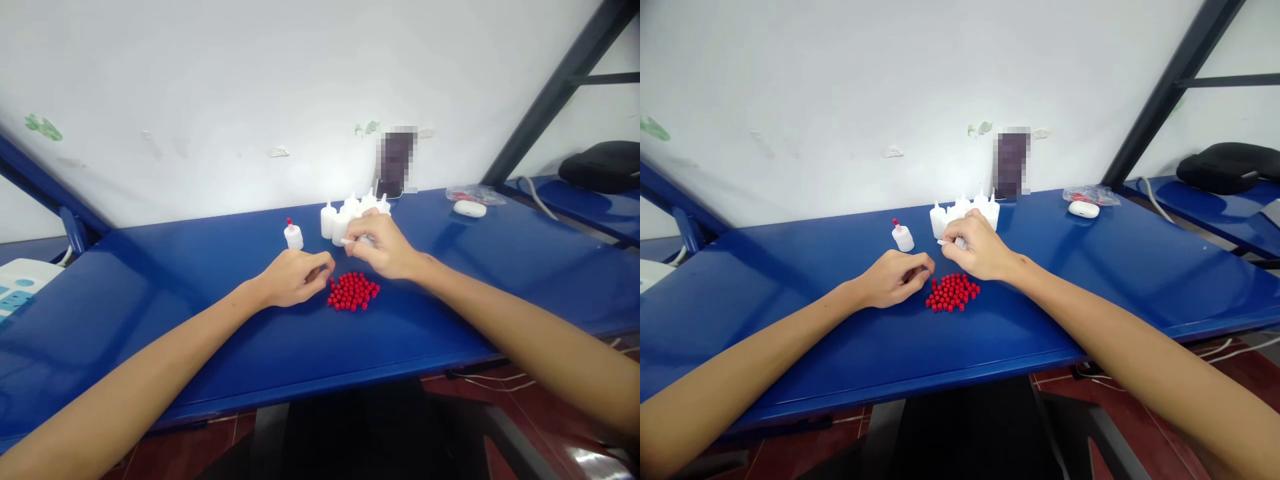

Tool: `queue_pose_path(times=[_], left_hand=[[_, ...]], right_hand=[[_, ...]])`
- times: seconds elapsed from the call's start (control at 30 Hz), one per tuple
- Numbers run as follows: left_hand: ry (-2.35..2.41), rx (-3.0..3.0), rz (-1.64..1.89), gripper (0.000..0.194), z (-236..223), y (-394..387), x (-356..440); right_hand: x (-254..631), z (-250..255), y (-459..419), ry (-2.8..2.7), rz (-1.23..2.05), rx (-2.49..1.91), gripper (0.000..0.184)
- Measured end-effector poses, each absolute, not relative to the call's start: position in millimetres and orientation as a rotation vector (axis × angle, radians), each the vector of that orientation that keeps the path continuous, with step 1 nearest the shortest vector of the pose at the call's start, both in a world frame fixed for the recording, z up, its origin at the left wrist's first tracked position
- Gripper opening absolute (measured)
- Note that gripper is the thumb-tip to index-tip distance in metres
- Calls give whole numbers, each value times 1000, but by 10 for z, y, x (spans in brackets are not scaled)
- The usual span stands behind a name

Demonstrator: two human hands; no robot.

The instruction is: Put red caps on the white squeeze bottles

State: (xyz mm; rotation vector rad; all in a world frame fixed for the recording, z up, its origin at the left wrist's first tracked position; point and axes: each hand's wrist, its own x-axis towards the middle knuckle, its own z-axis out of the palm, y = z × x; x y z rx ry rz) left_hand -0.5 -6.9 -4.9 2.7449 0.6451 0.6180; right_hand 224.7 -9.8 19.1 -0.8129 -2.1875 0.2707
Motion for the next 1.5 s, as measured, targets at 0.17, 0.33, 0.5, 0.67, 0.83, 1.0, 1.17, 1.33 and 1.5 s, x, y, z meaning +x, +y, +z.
queue_pose_path(times=[0.17,0.33,0.5,0.67,0.83,1.0,1.17,1.33,1.5], left_hand=[[637,2710,504,23,-27,-63,0],[669,2681,490,20,-35,-71,-8],[713,2594,532,13,-57,-81,12],[817,2315,823,16,-81,-41,13],[862,2158,1213,19,-112,-26,27],[826,2198,1244,21,-137,-60,81],[828,2242,1229,22,-151,-53,85],[773,2347,1165,18,-145,-65,90],[732,2418,1111,17,-146,-89,95]], right_hand=[[2270,176,-100,-2307,477,-876,25],[2254,149,-82,-2318,370,-892,19],[2225,92,-44,-2347,338,-852,22],[2214,99,-48,-2355,270,-829,28],[2215,99,-50,-2344,302,-865,18],[2214,52,-29,-2357,401,-787,14],[2202,43,-28,-2322,528,-734,12],[2199,50,-45,-2303,626,-737,25],[2189,14,-50,-2332,587,-741,34]])
